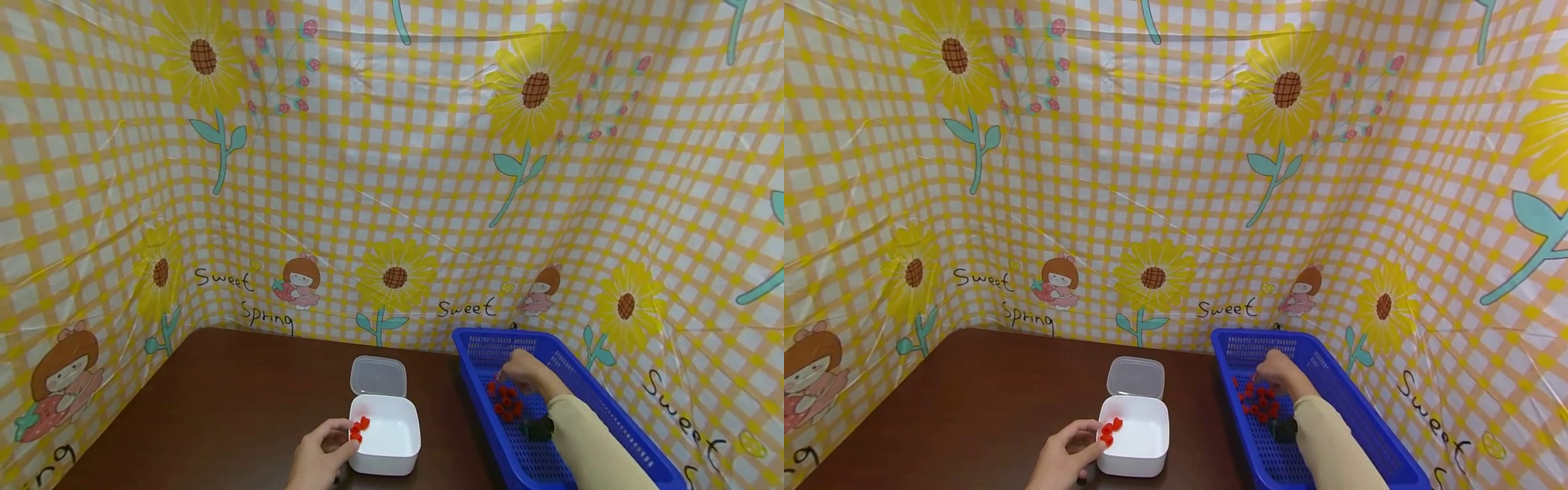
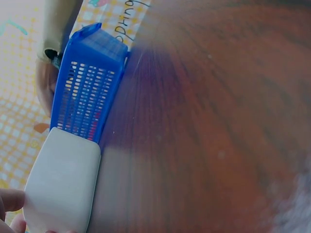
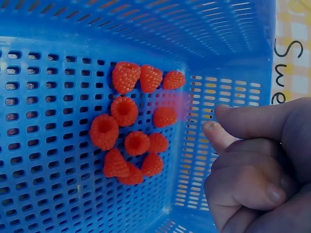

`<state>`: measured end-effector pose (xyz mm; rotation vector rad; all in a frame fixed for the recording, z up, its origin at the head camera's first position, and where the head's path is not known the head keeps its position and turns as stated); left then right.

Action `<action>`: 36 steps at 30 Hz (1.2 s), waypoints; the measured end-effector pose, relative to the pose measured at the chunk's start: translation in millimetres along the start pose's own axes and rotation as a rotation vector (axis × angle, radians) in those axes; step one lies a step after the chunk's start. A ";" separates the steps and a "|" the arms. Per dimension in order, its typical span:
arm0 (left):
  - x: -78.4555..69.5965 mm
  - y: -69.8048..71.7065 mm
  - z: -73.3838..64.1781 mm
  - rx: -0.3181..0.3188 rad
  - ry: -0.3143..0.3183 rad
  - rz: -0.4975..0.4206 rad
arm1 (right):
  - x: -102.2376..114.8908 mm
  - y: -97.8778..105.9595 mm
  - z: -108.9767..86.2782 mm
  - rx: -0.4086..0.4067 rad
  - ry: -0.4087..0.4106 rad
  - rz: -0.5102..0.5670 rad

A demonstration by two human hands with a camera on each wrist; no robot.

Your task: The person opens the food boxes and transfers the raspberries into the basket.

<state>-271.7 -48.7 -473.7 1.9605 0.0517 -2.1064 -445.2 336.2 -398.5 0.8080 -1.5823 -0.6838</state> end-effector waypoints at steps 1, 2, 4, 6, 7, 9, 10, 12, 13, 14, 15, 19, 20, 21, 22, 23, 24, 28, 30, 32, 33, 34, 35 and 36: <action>-0.1 -0.1 -0.1 0.001 0.002 0.001 | 0.9 0.3 -1.2 0.000 0.002 -0.002; -0.2 -0.2 -0.3 0.002 0.004 0.000 | 2.3 0.6 -2.2 -0.001 0.007 -0.003; -0.7 -0.3 -0.5 0.005 0.008 -0.004 | 6.4 1.8 -4.4 -0.009 0.011 0.003; -0.9 -0.4 -0.6 0.008 0.010 -0.009 | 13.1 2.6 -6.9 -0.014 0.029 0.015; -1.0 -0.5 -0.8 0.008 0.012 -0.011 | 17.1 3.3 -8.4 -0.020 0.041 0.028; -1.0 -0.6 -1.0 0.008 0.013 -0.011 | 27.4 3.1 -12.3 -0.007 0.083 0.055; -0.9 -0.5 -1.1 0.007 0.013 -0.011 | 33.3 2.6 -14.6 0.003 0.110 0.071; -0.6 -0.5 -1.2 0.006 0.014 -0.009 | 44.7 0.8 -19.1 0.031 0.149 0.107; -0.4 -0.4 -1.2 0.005 0.014 -0.008 | 50.5 0.0 -21.6 0.040 0.163 0.128; -0.3 -0.4 -1.3 0.005 0.014 -0.008 | 56.6 -1.5 -24.3 0.054 0.177 0.139; -0.5 -0.4 -1.3 0.005 0.013 -0.009 | 61.8 -2.5 -26.5 0.056 0.177 0.158; -2.2 -0.3 -1.6 0.006 -0.002 -0.015 | 85.8 -7.7 -38.2 0.051 0.188 0.205; -2.6 -0.2 -1.7 0.006 -0.004 -0.016 | 91.9 -9.9 -41.1 0.052 0.192 0.211; -2.9 0.0 -1.8 0.005 -0.007 -0.014 | 97.6 -12.5 -44.0 0.052 0.191 0.222; -2.8 0.0 -1.9 0.005 -0.008 -0.012 | 103.5 -15.5 -47.2 0.056 0.196 0.225; -2.5 -0.1 -2.0 0.006 -0.008 -0.013 | 108.7 -18.8 -50.4 0.060 0.198 0.232; -2.1 -0.1 -2.0 0.005 -0.008 -0.009 | 113.6 -22.4 -53.4 0.067 0.198 0.239; -0.7 0.1 -1.8 0.003 -0.001 -0.003 | 132.4 -37.0 -63.7 0.092 0.218 0.258; -0.4 0.0 -1.9 0.005 0.003 -0.004 | 140.4 -44.1 -68.4 0.113 0.231 0.269; 0.0 -0.1 -2.0 0.008 0.011 -0.010 | 146.8 -50.8 -71.8 0.131 0.243 0.277; 0.2 -0.2 -2.0 0.010 0.014 -0.013 | 149.8 -54.3 -73.3 0.142 0.248 0.280; 0.4 -0.2 -1.9 0.012 0.016 -0.016 | 152.7 -57.7 -74.9 0.152 0.255 0.283; 0.4 -0.2 -2.0 0.012 0.017 -0.017 | 155.1 -61.3 -76.1 0.164 0.259 0.287; 0.3 0.0 -1.9 0.012 0.016 -0.016 | 157.5 -64.7 -77.6 0.173 0.264 0.291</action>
Point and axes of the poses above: each hand's wrist, its own z-axis towards the middle knuckle, its own y-axis out of the back of the hand, x = y × z, the point moved 10 cm from there along z, towards the middle knuckle, and after that the axes turned 7 degrees about -x, right-handed, at the moved point
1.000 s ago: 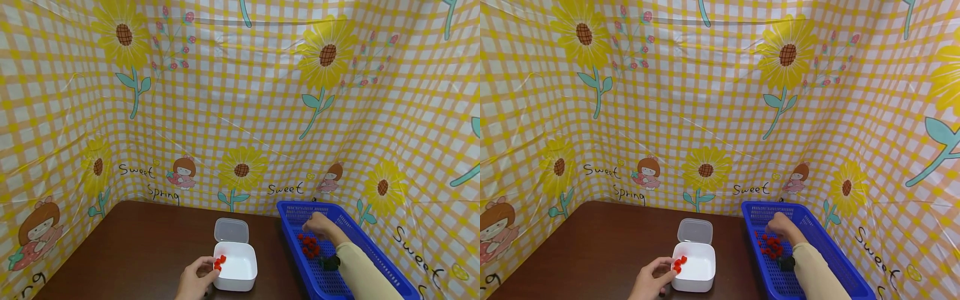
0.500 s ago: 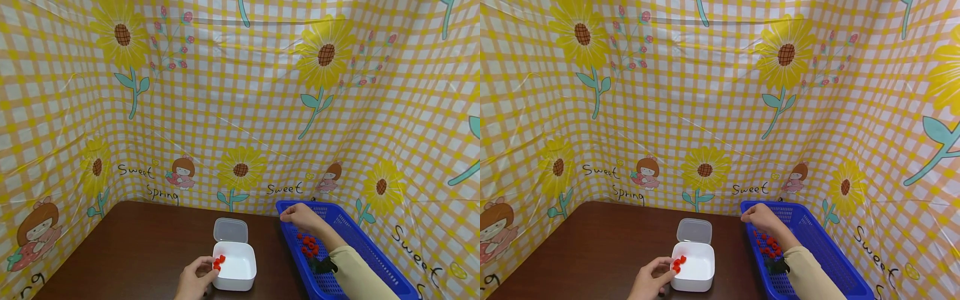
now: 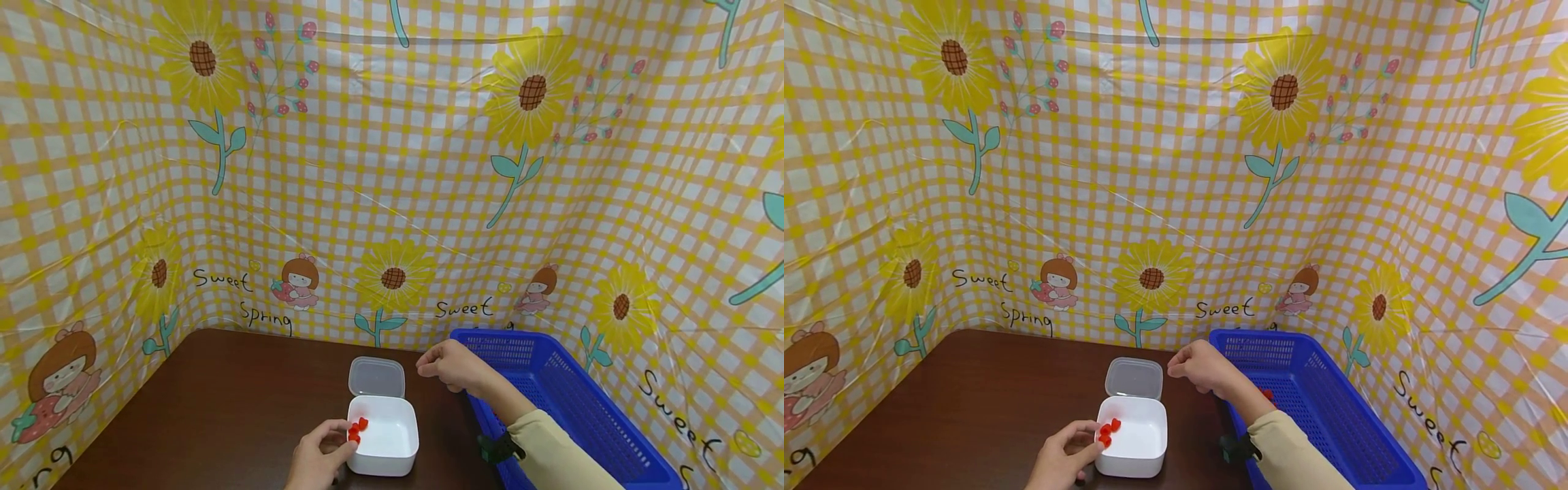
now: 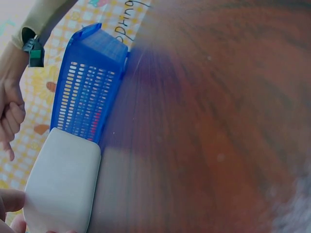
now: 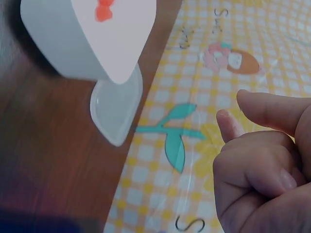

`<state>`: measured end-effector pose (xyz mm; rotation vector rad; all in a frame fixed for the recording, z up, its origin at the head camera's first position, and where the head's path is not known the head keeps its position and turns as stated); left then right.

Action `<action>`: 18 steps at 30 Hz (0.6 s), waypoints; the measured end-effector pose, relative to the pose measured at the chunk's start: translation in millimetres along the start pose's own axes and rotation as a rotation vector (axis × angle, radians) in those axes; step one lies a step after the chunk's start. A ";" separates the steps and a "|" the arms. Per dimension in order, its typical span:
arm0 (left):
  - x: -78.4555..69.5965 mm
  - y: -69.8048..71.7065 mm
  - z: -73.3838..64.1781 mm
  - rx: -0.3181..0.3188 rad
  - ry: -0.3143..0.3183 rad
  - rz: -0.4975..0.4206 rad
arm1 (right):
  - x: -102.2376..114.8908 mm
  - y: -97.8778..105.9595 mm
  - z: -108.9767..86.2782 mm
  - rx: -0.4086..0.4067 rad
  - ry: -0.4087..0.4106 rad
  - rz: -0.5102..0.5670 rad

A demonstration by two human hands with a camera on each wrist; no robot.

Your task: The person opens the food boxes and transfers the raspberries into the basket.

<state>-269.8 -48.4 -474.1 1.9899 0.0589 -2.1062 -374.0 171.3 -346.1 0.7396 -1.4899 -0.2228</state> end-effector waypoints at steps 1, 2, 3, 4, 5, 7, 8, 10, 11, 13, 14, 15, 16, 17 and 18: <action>0.2 0.1 0.0 -0.001 -0.001 0.000 | 0.6 -4.3 0.2 0.009 0.002 0.003; 0.4 0.1 0.0 -0.002 -0.003 0.002 | 1.4 -8.7 0.1 0.017 0.005 0.008; 0.4 0.3 0.0 -0.004 -0.005 0.005 | 1.9 -13.1 0.4 0.025 0.008 0.009; 0.2 0.7 -0.1 -0.005 -0.010 0.008 | 2.4 -17.6 0.4 0.030 0.011 0.013; -0.2 1.1 -0.2 -0.006 -0.016 0.011 | 2.8 -22.1 0.3 0.036 0.014 0.016; -0.6 1.6 -0.5 -0.005 -0.021 0.014 | 3.0 -30.9 0.7 0.048 0.016 0.021; -0.8 1.9 -0.6 -0.005 -0.023 0.015 | 3.0 -35.4 0.7 0.055 0.017 0.025; -1.3 2.2 -1.2 -0.002 -0.023 0.011 | 2.9 -44.1 0.3 0.070 0.021 0.032; -1.3 2.3 -1.6 0.000 -0.022 0.009 | 2.3 -48.1 0.2 0.075 0.018 0.033; -1.5 2.1 -2.3 0.004 -0.022 -0.001 | 0.4 -56.0 0.1 0.084 0.011 0.028; -1.6 2.0 -2.7 0.004 -0.025 -0.005 | -0.6 -59.4 0.3 0.086 0.008 0.025; -1.8 1.9 -3.1 0.006 -0.028 -0.009 | -1.4 -62.9 0.5 0.087 0.007 0.018; -1.9 1.8 -3.4 0.006 -0.032 -0.012 | -2.4 -65.9 0.7 0.087 0.004 0.013; -1.9 1.8 -3.6 0.007 -0.033 -0.014 | -4.0 -68.9 1.1 0.087 -0.004 0.011; -1.8 1.9 -3.6 0.008 -0.032 -0.016 | -5.3 -72.0 1.4 0.089 -0.008 0.011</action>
Point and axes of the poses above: each hand's wrist, its own z-axis towards the middle knuckle, its own y-axis out of the back of the hand, x = y × z, the point moved 10 cm from there along z, towards the middle knuckle, and after that the axes turned 7 degrees about -x, right-handed, at the moved point
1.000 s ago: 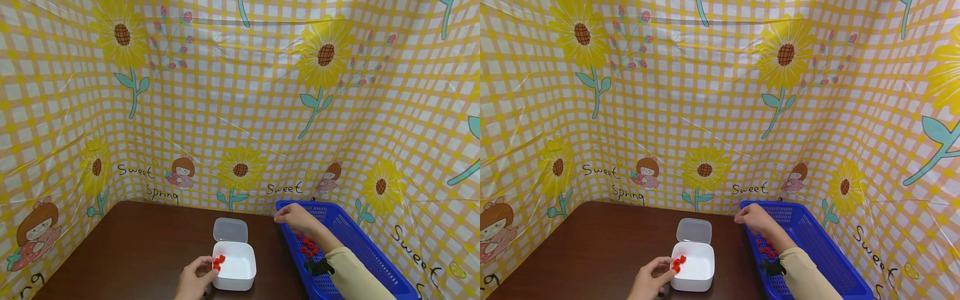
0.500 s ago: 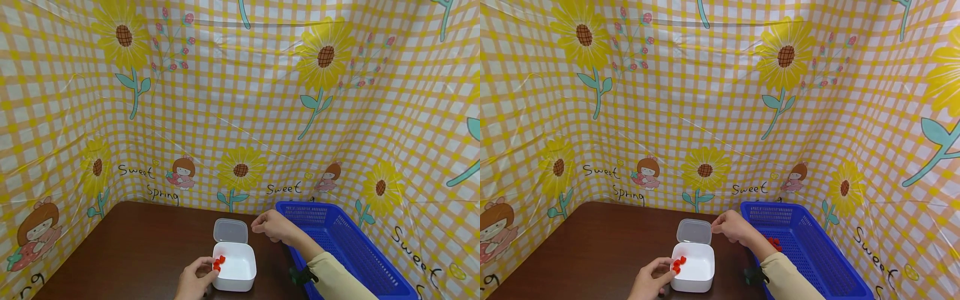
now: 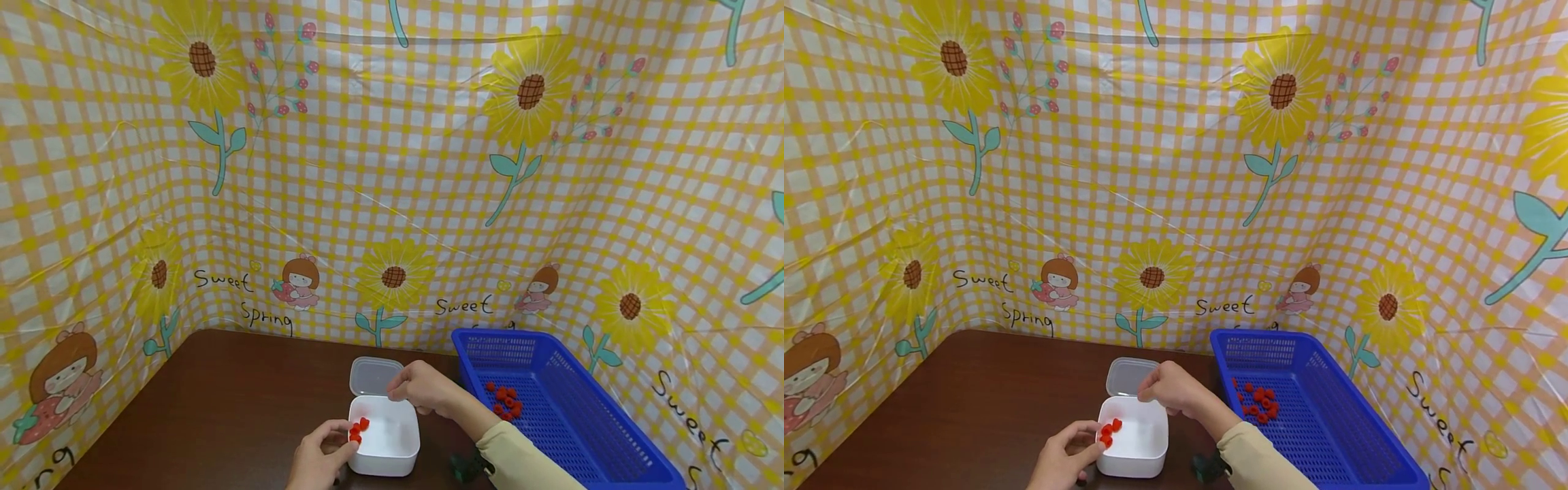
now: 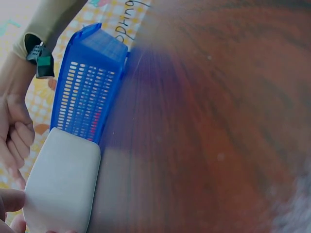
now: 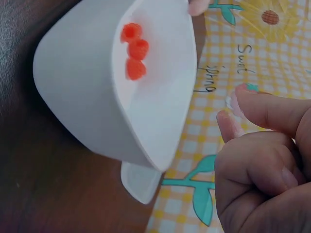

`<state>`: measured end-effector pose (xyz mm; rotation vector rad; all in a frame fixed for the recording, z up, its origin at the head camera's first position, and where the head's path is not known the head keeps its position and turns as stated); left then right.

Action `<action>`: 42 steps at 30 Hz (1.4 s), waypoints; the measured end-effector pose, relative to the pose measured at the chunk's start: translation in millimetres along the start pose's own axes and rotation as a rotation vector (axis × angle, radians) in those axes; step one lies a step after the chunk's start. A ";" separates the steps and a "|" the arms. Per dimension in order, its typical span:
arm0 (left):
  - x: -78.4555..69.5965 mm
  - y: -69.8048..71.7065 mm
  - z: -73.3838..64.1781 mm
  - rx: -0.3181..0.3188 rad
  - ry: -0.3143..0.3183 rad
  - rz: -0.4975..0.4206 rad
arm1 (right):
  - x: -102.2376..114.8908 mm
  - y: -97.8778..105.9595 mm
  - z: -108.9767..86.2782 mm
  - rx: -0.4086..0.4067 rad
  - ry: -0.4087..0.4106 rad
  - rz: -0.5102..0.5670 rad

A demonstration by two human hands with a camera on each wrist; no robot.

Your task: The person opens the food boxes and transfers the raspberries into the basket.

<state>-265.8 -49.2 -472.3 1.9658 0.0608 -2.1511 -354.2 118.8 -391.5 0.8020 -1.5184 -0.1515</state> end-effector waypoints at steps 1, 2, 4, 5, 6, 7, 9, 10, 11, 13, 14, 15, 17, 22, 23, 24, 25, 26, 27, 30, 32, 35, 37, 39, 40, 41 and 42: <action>0.0 -0.2 0.1 0.000 0.001 0.000 | -1.3 -2.4 0.8 0.003 -0.002 0.002; -0.1 -0.3 0.3 0.001 0.003 -0.001 | -2.3 -4.7 1.7 0.004 -0.002 0.002; -0.4 -0.6 0.7 0.004 0.006 -0.001 | -3.9 -9.1 2.5 0.008 -0.009 0.003; -0.6 -0.8 0.9 0.005 0.008 0.000 | -4.5 -11.3 2.8 0.009 -0.011 0.003; -1.1 -1.0 1.1 0.006 0.005 0.001 | -5.1 -13.4 3.2 0.009 -0.014 0.002; -1.7 -1.2 1.2 0.007 -0.001 0.003 | -5.4 -15.5 3.4 0.010 -0.016 -0.001; -3.0 -1.5 1.4 0.006 -0.013 0.011 | -6.1 -20.0 3.7 0.012 -0.021 -0.009; -3.7 -1.6 1.4 0.005 -0.018 0.013 | -6.8 -22.2 3.8 0.013 -0.022 -0.010; -4.3 -1.7 1.3 0.004 -0.022 0.015 | -7.6 -24.6 4.1 0.016 -0.021 -0.010; -5.5 -1.9 1.0 0.001 -0.025 0.013 | -10.0 -29.5 5.0 0.022 -0.018 -0.010; -6.0 -1.8 0.9 -0.001 -0.026 0.010 | -11.0 -31.5 5.4 0.022 -0.016 -0.013; -6.4 -1.8 0.7 -0.003 -0.024 0.007 | -12.4 -33.3 6.0 0.020 -0.015 -0.014; -7.0 -1.8 0.4 -0.007 -0.022 -0.001 | -15.0 -36.4 7.3 0.008 -0.007 -0.023; -5.1 -1.6 -0.2 -0.011 -0.011 -0.003 | -19.8 -42.5 8.8 -0.043 0.032 -0.067; -4.5 -1.7 -0.4 -0.011 -0.009 -0.002 | -19.6 -43.2 8.7 -0.058 0.050 -0.085; -4.0 -1.8 -0.5 -0.011 -0.008 0.001 | -18.6 -43.6 8.4 -0.074 0.071 -0.105; -3.7 -1.9 -0.6 -0.012 -0.008 0.003 | -17.1 -43.5 8.1 -0.091 0.096 -0.131; -3.5 -1.9 -0.7 -0.013 -0.007 0.003 | -15.4 -43.2 7.6 -0.109 0.118 -0.158; -3.5 -2.0 -0.7 -0.014 -0.006 0.003 | -12.8 -42.6 7.4 -0.129 0.147 -0.188; -4.7 -2.0 -0.8 -0.018 -0.010 0.004 | -3.8 -41.4 6.0 -0.179 0.225 -0.276; -5.5 -1.7 -0.9 -0.020 -0.011 0.004 | 0.6 -42.1 5.6 -0.203 0.258 -0.334; -6.2 -1.2 -1.2 -0.020 -0.016 0.004 | 3.0 -45.3 5.6 -0.227 0.274 -0.397; -5.7 -0.6 -1.9 -0.022 -0.012 0.004 | 2.1 -48.6 5.7 -0.237 0.271 -0.411; -5.0 -0.4 -2.8 -0.020 -0.005 0.002 | -0.2 -52.8 5.6 -0.239 0.264 -0.409; -4.8 -0.6 -3.1 -0.018 -0.001 -0.002 | -1.5 -54.9 5.3 -0.238 0.260 -0.401; -4.7 -0.9 -3.5 -0.016 0.002 -0.006 | -2.8 -56.9 5.0 -0.237 0.257 -0.393; -4.8 -1.1 -3.8 -0.015 0.004 -0.009 | -3.5 -58.3 4.4 -0.238 0.257 -0.385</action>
Point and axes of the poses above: each hand's wrist, its own z-axis towards the middle knuckle, its own y-axis out of the back of the hand, x = y × z, the point moved 10 cm from there along z, towards the middle knuckle, and after that the axes turned 7 degrees about -x, right-handed, at the moved point
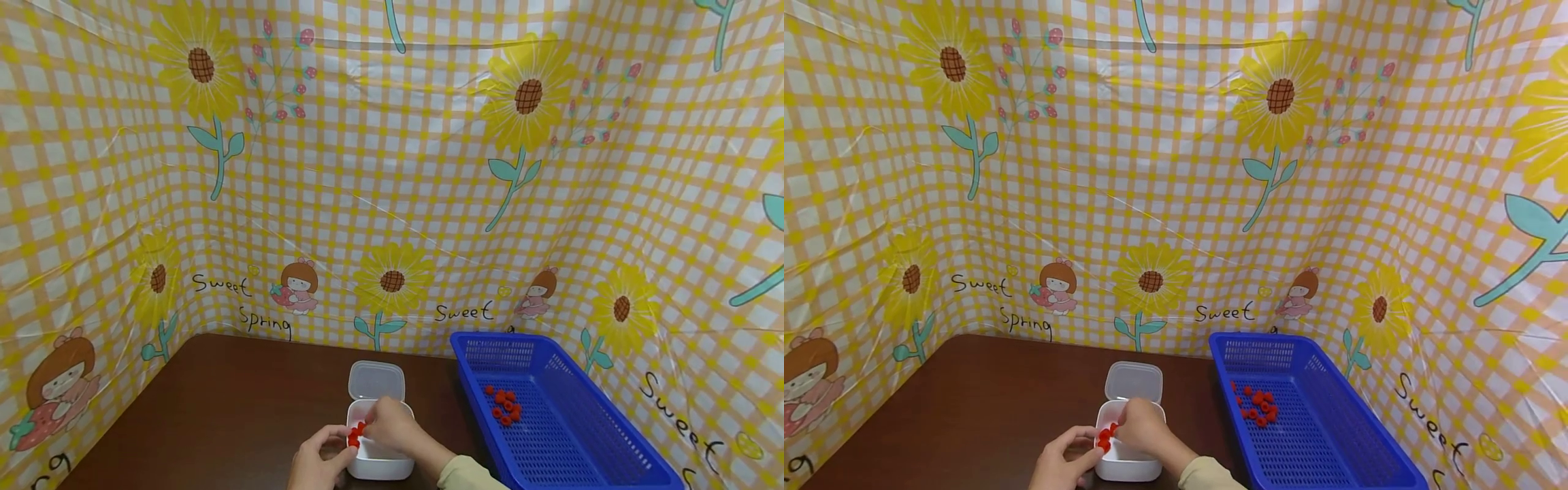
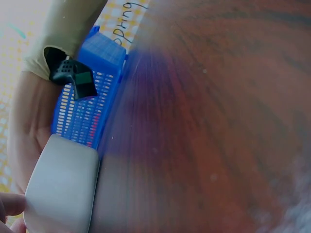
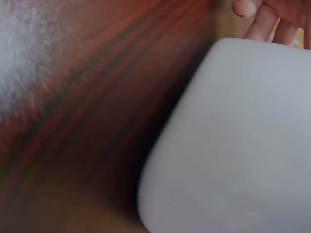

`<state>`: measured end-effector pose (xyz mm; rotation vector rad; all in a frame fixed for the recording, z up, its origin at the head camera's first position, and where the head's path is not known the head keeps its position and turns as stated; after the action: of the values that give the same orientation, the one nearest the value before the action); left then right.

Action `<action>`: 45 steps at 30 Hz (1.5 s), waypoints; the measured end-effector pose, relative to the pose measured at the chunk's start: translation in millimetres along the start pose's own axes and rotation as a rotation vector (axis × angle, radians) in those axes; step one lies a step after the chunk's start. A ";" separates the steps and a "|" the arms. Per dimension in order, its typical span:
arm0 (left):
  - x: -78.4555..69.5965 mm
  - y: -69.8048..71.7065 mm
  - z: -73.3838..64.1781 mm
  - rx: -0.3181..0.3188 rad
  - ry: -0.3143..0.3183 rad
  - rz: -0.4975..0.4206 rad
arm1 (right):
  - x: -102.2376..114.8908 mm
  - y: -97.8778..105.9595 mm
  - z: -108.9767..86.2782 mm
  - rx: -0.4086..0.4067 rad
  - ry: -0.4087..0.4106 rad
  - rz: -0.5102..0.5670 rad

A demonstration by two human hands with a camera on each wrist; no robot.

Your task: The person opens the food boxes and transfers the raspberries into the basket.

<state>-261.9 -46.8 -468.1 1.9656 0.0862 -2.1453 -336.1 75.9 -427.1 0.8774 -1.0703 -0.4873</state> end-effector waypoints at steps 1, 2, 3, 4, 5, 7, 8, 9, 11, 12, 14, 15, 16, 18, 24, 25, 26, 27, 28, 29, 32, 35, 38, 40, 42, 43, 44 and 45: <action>0.1 -0.2 -0.3 0.002 0.002 -0.002 | -0.2 -1.7 -0.9 -0.001 0.000 0.007; 0.1 -0.5 -0.5 0.003 0.004 -0.003 | -0.6 -3.1 -1.9 -0.002 -0.005 0.018; 0.1 -0.8 -0.7 0.004 0.006 -0.005 | -1.1 -4.2 -2.4 -0.004 -0.009 0.026; -0.2 -0.8 -0.6 0.003 0.005 -0.008 | -1.2 -4.4 -2.7 -0.009 -0.012 0.037; -0.5 -0.7 -0.6 0.001 0.003 -0.006 | -1.4 -4.5 -2.5 -0.014 -0.012 0.041; -1.4 0.0 0.0 -0.008 -0.005 -0.003 | -1.9 -4.8 -1.4 -0.023 -0.014 0.056; -2.0 0.3 0.4 -0.012 -0.012 -0.001 | -2.2 -4.8 -0.6 -0.027 -0.014 0.061; -2.7 0.8 0.7 -0.015 -0.017 0.002 | -2.4 -5.0 0.0 -0.029 -0.017 0.069; -3.8 1.7 1.2 -0.022 -0.027 0.012 | -3.1 -5.3 1.2 -0.031 -0.021 0.079; -4.0 1.9 1.3 -0.023 -0.029 0.014 | -3.6 -5.7 1.5 -0.030 -0.026 0.087; -4.4 2.0 1.5 -0.021 -0.033 0.019 | -4.2 -6.5 2.0 -0.027 -0.033 0.093; -4.5 2.0 1.7 -0.020 -0.033 0.018 | -4.4 -6.8 2.1 -0.026 -0.036 0.095; -4.6 1.9 2.0 -0.020 -0.036 0.018 | -4.5 -6.9 2.5 -0.029 -0.035 0.093; -4.8 1.9 2.8 -0.020 -0.042 0.017 | -4.6 -7.4 3.1 -0.032 -0.034 0.086; -2.8 2.4 4.1 -0.027 -0.056 0.034 | -4.5 -8.6 3.2 -0.040 -0.026 0.047; -2.4 2.4 4.1 -0.028 -0.056 0.038 | -4.3 -8.7 3.0 -0.040 -0.024 0.042; -2.1 2.5 3.9 -0.028 -0.056 0.041 | -3.9 -8.7 2.8 -0.040 -0.021 0.042; -1.9 2.5 3.8 -0.028 -0.056 0.042 | -3.4 -8.5 2.5 -0.042 -0.018 0.041; -1.8 2.6 3.6 -0.029 -0.054 0.045 | -3.2 -8.4 2.5 -0.044 -0.014 0.037; -1.7 2.6 3.4 -0.029 -0.053 0.045 | -3.2 -8.7 2.6 -0.045 -0.009 0.036; -1.3 2.8 2.8 -0.029 -0.048 0.044 | -2.6 -9.4 2.0 -0.049 0.003 0.027; -0.6 2.9 2.6 -0.030 -0.045 0.040 | -2.1 -10.3 1.6 -0.047 0.009 0.022; -0.1 2.9 2.3 -0.029 -0.043 0.038 | -1.1 -9.8 1.2 -0.043 0.012 0.028; 0.2 2.8 1.6 -0.028 -0.039 0.037 | -1.3 -9.6 0.6 -0.037 0.007 0.037; 0.4 2.5 0.6 -0.025 -0.033 0.031 | -2.3 -9.5 -0.3 -0.032 -0.001 0.045; 0.5 2.2 0.1 -0.024 -0.029 0.029 | -3.2 -9.8 -0.8 -0.026 -0.009 0.045; 0.4 2.0 -0.3 -0.023 -0.028 0.026 | -3.2 -9.4 -1.5 -0.022 -0.011 0.051; 0.5 1.6 -0.6 -0.022 -0.025 0.024 | -3.6 -9.1 -2.1 -0.019 -0.014 0.058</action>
<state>-261.0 -48.3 -468.5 1.9171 0.0804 -2.1446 -335.2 73.9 -436.9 0.8253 -1.0994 -0.4551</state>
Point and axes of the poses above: each hand's wrist, its own z-axis towards the middle knuckle, its own y-axis out of the back of the hand, x = y × z, the point moved 10 cm from there along z, towards the middle knuckle, and after that the axes turned 7 degrees about -x, right-handed, at the moved point
